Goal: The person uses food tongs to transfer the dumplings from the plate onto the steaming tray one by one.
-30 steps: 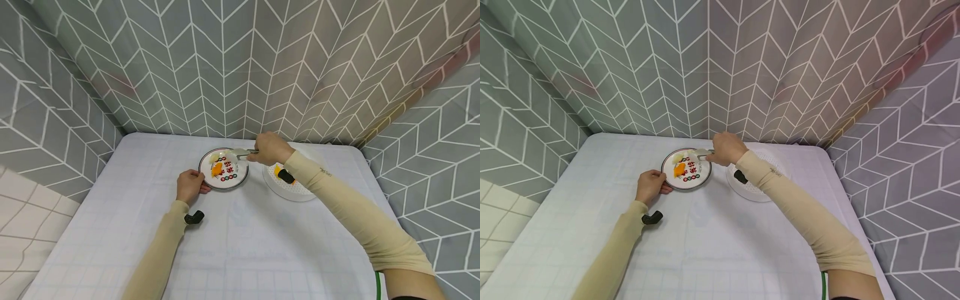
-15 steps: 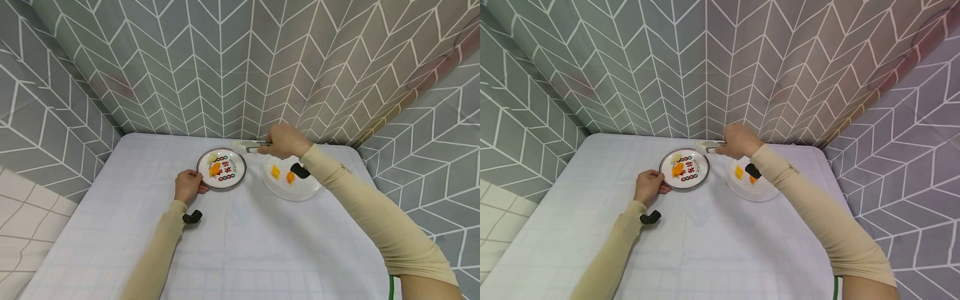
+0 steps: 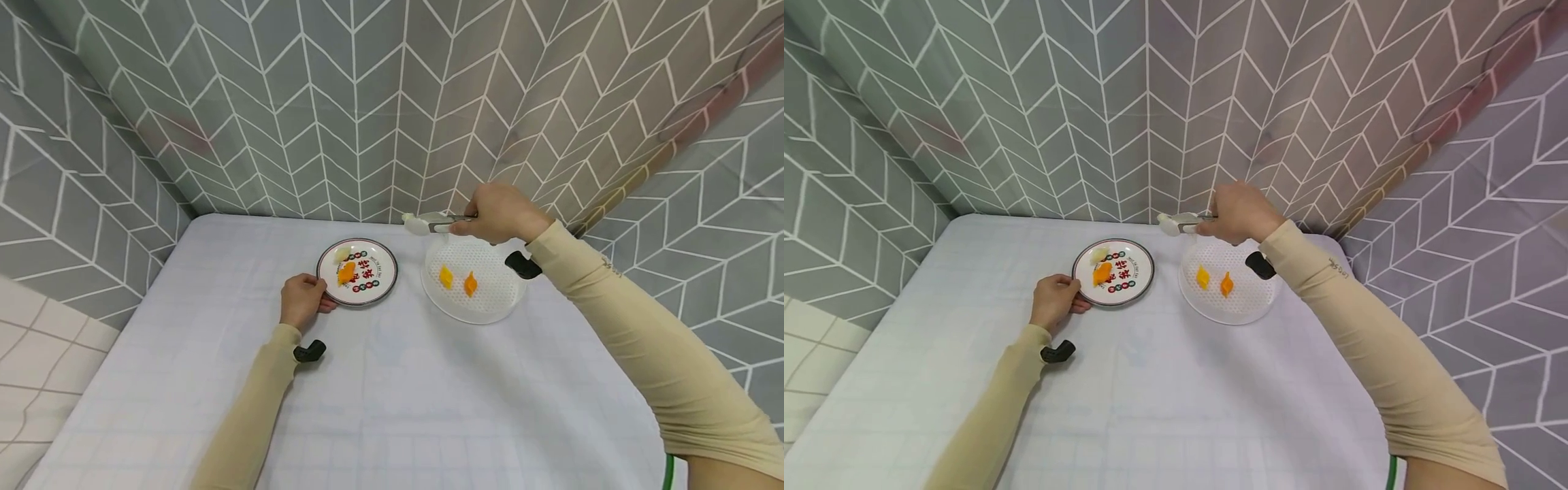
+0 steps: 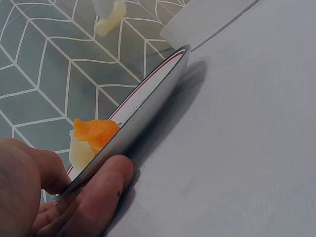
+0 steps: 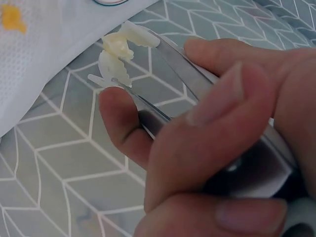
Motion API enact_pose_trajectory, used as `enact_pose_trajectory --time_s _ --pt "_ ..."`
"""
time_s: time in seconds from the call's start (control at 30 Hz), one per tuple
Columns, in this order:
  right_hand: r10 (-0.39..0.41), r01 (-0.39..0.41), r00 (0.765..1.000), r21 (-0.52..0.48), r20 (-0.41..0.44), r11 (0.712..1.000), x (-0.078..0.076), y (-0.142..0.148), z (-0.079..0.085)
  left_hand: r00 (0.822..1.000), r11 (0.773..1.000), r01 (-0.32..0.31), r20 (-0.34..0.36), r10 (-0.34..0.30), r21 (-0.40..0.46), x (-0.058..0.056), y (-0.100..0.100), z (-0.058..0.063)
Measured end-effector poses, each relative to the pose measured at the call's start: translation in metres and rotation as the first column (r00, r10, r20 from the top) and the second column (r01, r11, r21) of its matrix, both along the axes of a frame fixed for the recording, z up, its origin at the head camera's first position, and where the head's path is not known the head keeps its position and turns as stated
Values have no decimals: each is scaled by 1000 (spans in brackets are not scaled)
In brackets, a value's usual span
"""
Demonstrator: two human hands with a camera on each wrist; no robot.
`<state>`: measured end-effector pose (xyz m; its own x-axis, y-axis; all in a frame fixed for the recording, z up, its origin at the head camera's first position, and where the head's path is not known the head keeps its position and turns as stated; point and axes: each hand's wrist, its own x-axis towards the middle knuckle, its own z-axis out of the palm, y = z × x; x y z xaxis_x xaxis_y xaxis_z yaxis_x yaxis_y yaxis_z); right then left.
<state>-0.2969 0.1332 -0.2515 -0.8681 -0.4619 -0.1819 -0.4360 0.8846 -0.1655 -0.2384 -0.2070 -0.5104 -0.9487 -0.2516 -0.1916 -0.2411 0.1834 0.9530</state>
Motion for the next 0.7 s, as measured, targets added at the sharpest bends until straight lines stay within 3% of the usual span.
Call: enact_pose_trajectory --time_s 0.23,0.7 --pt "-60 61 998 -11 36 998 3 20 5 1000 1000 3 -2 -3 -10 -1 0 0" --pt "-75 73 994 30 78 997 4 56 -11 1000 1000 -3 12 3 -19 -2 1 2"
